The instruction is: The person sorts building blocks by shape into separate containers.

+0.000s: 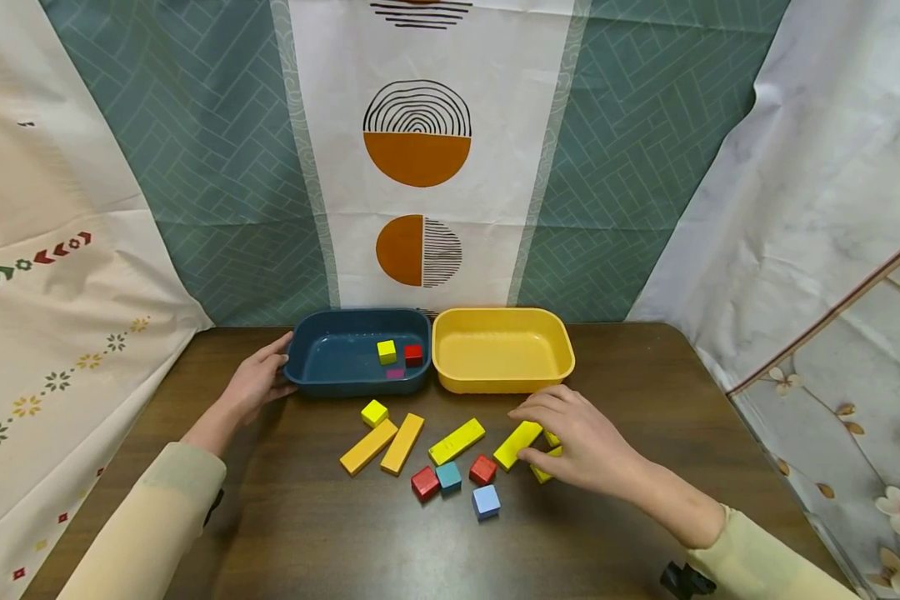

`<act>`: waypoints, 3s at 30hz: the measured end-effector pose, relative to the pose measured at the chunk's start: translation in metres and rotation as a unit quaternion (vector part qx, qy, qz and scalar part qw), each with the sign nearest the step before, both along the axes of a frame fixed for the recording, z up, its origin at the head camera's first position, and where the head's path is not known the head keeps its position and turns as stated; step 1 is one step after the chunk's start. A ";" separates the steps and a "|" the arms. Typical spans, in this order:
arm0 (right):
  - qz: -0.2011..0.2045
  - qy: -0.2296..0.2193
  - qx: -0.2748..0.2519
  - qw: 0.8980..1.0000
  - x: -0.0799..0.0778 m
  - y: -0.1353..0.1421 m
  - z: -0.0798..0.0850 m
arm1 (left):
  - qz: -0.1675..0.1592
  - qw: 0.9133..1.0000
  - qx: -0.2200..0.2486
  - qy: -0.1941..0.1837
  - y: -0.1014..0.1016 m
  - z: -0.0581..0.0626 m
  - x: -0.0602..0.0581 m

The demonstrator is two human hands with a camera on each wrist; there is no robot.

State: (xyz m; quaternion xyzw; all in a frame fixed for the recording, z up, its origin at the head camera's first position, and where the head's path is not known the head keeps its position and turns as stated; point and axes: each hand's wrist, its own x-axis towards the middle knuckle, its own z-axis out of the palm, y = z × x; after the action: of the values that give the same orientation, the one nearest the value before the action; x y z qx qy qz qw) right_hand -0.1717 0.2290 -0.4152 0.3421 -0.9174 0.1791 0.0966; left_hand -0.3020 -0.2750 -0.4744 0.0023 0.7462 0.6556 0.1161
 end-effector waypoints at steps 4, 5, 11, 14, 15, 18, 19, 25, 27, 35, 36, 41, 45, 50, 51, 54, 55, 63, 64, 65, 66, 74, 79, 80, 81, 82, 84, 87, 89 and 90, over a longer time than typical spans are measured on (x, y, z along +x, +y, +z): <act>0.028 -0.010 -0.008 1.000 0.003 -0.004 -0.009 | 0.000 1.000 0.004 -0.001 0.000 0.001 0.000; 0.035 -0.014 -0.010 0.999 0.004 -0.005 -0.012 | -0.001 1.000 0.004 -0.001 0.000 0.001 0.000; 0.062 -0.032 -0.003 0.998 0.009 -0.009 -0.027 | -0.002 1.000 0.001 -0.001 0.000 0.001 -0.001; 0.064 -0.042 0.004 0.997 0.012 -0.011 -0.032 | 0.000 1.000 -0.001 -0.001 -0.001 0.001 -0.001; 0.063 -0.045 0.007 0.997 0.014 -0.012 -0.034 | 0.000 1.000 -0.002 -0.001 -0.001 0.001 -0.001; 0.057 -0.062 0.013 0.996 0.017 -0.015 -0.037 | 0.000 1.000 -0.007 0.000 -0.001 0.001 -0.001; 0.056 -0.068 0.015 0.996 0.018 -0.016 -0.038 | 0.000 1.000 -0.008 0.000 -0.002 0.001 -0.001; 0.055 -0.101 0.033 0.993 0.022 -0.023 -0.046 | 0.002 1.000 -0.010 -0.002 -0.001 0.001 -0.002; 0.055 -0.105 0.037 0.992 0.023 -0.025 -0.049 | 0.003 1.000 -0.011 -0.001 -0.001 0.001 -0.001; 0.053 -0.108 0.038 0.992 0.025 -0.028 -0.057 | -0.003 1.000 -0.018 0.003 -0.001 0.002 0.001; 0.053 -0.109 0.038 0.992 0.026 -0.028 -0.058 | -0.004 1.000 -0.018 0.003 -0.001 0.002 0.001; 0.051 -0.106 0.031 0.993 0.026 -0.029 -0.062 | -0.004 1.000 -0.017 0.001 0.000 0.002 0.001; 0.051 -0.104 0.028 0.993 0.026 -0.030 -0.065 | -0.003 1.000 -0.015 0.003 0.000 0.001 0.001; 0.052 -0.101 0.033 0.993 0.028 -0.031 -0.067 | -0.002 1.000 -0.010 0.005 0.000 0.000 0.000; 0.052 -0.102 0.034 0.993 0.028 -0.032 -0.067 | -0.002 1.000 -0.009 0.005 -0.001 -0.001 0.000; 0.050 -0.106 0.034 0.993 0.028 -0.032 -0.068 | -0.003 1.000 -0.011 0.006 -0.001 -0.001 -0.001; 0.049 -0.108 0.033 0.992 0.028 -0.032 -0.068 | -0.002 1.000 -0.010 0.005 -0.001 -0.001 -0.001; 0.042 -0.110 0.022 0.993 0.029 -0.033 -0.068 | -0.002 1.000 -0.004 0.005 -0.001 -0.001 -0.001; 0.042 -0.109 0.021 0.993 0.029 -0.033 -0.068 | -0.002 1.000 -0.004 0.004 -0.001 -0.001 -0.001; 0.041 -0.110 0.018 0.993 0.029 -0.032 -0.068 | -0.002 1.000 -0.003 0.004 -0.001 -0.001 -0.001; 0.041 -0.110 0.016 0.993 0.029 -0.032 -0.069 | -0.002 1.000 -0.002 0.004 -0.001 -0.001 -0.001; 0.038 -0.113 0.014 0.993 0.029 -0.033 -0.069 | -0.002 1.000 0.000 0.001 -0.003 -0.002 -0.002; 0.035 -0.118 0.019 0.992 0.029 -0.033 -0.069 | -0.002 1.000 -0.007 -0.002 -0.002 -0.002 -0.002; 0.034 -0.120 0.019 0.992 0.029 -0.033 -0.069 | -0.001 1.000 -0.009 -0.003 -0.002 -0.001 -0.002; 0.033 -0.121 0.020 0.992 0.030 -0.033 -0.069 | 0.000 1.000 -0.010 -0.005 -0.002 -0.001 -0.002; 0.032 -0.123 0.020 0.992 0.030 -0.033 -0.069 | 0.000 1.000 -0.011 -0.006 -0.001 -0.001 -0.002; 0.032 -0.126 0.019 0.991 0.031 -0.033 -0.069 | 0.002 1.000 -0.010 -0.009 -0.001 -0.001 -0.002; 0.034 -0.127 0.020 0.991 0.032 -0.032 -0.067 | 0.003 1.000 -0.006 -0.012 0.000 -0.001 -0.002; 0.035 -0.125 0.020 0.991 0.033 -0.032 -0.066 | 0.003 1.000 -0.004 -0.013 0.000 -0.001 -0.002; 0.035 -0.125 0.020 0.991 0.034 -0.031 -0.064 | 0.003 1.000 -0.004 -0.014 0.000 -0.001 -0.002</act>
State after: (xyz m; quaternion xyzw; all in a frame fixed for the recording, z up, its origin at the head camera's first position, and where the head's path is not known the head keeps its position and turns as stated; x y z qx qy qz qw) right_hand -0.1380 0.1976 -0.4797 0.3506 -0.9132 0.2052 -0.0316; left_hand -0.3042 -0.2750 -0.4755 -0.0098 0.7472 0.6528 0.1241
